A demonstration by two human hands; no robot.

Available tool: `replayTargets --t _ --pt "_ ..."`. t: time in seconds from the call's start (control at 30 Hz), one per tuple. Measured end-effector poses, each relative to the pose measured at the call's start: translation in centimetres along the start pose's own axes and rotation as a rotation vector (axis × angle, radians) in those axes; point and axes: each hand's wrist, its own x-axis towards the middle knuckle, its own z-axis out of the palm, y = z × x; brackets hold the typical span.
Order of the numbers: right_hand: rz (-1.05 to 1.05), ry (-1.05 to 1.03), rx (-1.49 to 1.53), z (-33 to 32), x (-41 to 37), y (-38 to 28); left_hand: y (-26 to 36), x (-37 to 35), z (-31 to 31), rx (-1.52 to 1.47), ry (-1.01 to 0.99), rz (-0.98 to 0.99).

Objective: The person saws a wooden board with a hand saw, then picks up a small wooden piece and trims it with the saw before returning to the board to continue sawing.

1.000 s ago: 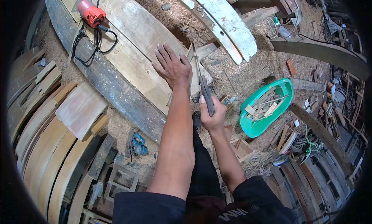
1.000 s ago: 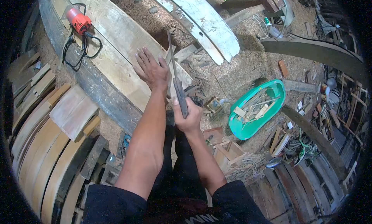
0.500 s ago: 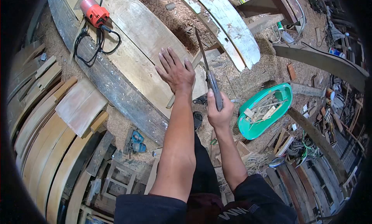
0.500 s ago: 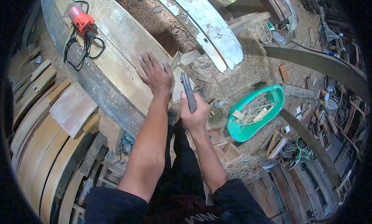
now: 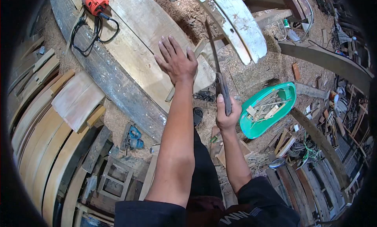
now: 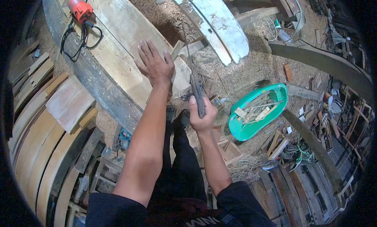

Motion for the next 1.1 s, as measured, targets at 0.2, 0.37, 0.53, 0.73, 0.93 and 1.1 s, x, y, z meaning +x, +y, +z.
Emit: replayTargets --t 0.2,0.37,0.53,0.73,0.93,1.1 --pt "-0.099 0.057 0.162 -0.9 -4.6 4.3 -0.4 -0.4 0.6 -0.088 0.09 0.176" --pt "-0.054 0.073 0.197 -1.4 -8.6 5.9 -2.2 -0.9 1.2 -0.232 0.076 0.513" --pt "0.01 0.01 0.185 -1.2 -11.9 8.2 -4.4 -4.8 1.2 -0.272 0.053 0.621" --pt "0.071 -0.037 0.296 0.4 -13.9 9.0 -7.4 -7.5 -0.1 -0.261 -0.029 0.715" --pt "0.033 -0.054 0.276 1.4 -12.2 11.3 -6.4 -8.0 -1.1 -0.155 -0.022 0.744" --pt "-0.103 -0.026 0.251 2.0 -10.3 11.7 -6.7 -7.6 -0.7 -0.177 -0.048 0.756"
